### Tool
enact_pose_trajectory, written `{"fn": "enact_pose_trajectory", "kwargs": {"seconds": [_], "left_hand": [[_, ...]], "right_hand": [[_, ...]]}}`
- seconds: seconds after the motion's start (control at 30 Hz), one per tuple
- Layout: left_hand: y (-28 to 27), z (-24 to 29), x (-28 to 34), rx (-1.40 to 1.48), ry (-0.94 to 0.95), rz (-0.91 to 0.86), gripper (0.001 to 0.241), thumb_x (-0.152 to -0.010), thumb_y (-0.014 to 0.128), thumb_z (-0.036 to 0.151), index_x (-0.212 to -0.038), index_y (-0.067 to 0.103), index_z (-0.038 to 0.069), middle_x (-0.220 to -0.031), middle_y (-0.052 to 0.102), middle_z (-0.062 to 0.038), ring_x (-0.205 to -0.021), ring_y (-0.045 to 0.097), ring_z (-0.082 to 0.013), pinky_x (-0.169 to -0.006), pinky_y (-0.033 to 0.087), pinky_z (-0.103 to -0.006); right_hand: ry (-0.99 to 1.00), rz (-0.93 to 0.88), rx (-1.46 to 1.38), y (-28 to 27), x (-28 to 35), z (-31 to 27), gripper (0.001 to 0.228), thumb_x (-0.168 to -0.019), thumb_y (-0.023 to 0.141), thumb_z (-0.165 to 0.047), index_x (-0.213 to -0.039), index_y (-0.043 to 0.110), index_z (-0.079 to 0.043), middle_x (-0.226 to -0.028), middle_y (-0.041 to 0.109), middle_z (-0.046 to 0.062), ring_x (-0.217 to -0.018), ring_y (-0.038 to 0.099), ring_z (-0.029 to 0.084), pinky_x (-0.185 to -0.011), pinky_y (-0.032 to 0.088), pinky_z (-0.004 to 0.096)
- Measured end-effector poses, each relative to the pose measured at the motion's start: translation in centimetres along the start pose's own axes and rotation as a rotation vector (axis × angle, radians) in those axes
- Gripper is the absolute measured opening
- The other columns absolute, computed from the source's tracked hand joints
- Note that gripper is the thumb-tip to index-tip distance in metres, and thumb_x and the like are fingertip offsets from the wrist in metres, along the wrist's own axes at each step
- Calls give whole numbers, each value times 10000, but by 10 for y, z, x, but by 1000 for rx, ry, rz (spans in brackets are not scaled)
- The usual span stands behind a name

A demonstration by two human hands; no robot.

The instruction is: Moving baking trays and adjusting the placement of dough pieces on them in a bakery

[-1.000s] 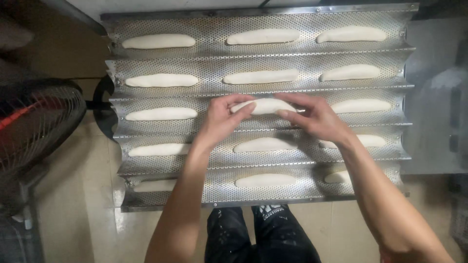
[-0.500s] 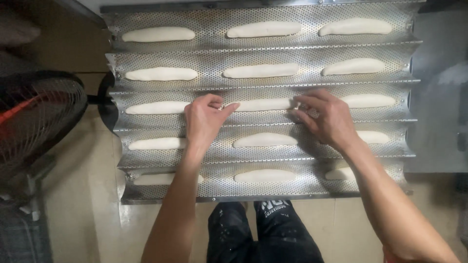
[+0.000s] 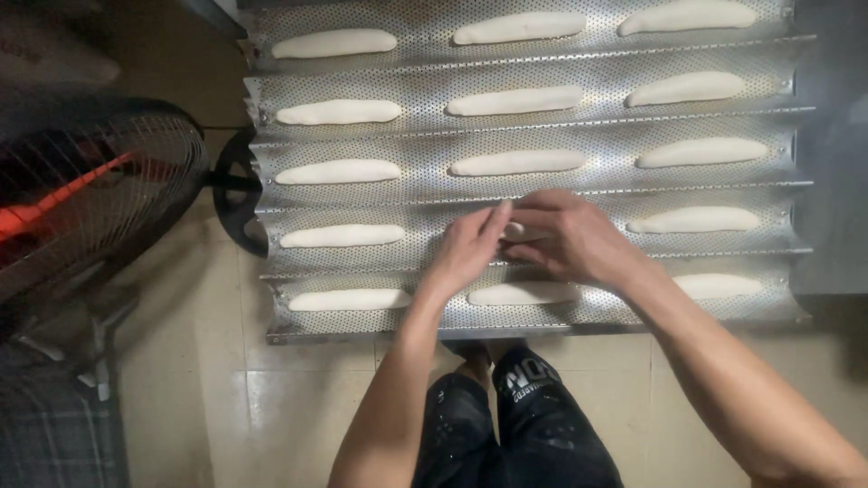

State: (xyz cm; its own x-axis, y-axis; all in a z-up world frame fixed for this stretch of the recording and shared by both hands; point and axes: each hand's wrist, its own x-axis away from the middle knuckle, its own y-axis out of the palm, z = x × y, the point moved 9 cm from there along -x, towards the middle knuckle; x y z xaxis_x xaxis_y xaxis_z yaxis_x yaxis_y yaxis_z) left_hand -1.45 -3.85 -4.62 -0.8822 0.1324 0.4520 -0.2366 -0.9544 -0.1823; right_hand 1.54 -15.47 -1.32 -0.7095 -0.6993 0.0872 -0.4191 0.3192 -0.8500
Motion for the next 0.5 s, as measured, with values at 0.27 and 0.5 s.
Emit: {"fn": "enact_pose_trajectory", "kwargs": {"seconds": [0.27,0.5], "left_hand": [[-5,11,-2,-56,193,125,295,-853,834,232,-1106,794,86,-1046,784,-149,-1030,753,-318,-846,616,-378],[-26,30,6,154,317,27,294,-956,739,217,-1167,752,13,-1146,755,-214,-1119,709,-352,-966,578,-444]], "right_hand": [[111,39,-119,-9,24,28,340,-805,803,-112,-1140,764,-63,-1024,736,153,-966,705,342,-854,566,442],[269,155,-709,-36,31,26,382,-874,779,-214,-1202,735,-23,-1131,716,212,-1006,671,332,-876,522,449]]}}
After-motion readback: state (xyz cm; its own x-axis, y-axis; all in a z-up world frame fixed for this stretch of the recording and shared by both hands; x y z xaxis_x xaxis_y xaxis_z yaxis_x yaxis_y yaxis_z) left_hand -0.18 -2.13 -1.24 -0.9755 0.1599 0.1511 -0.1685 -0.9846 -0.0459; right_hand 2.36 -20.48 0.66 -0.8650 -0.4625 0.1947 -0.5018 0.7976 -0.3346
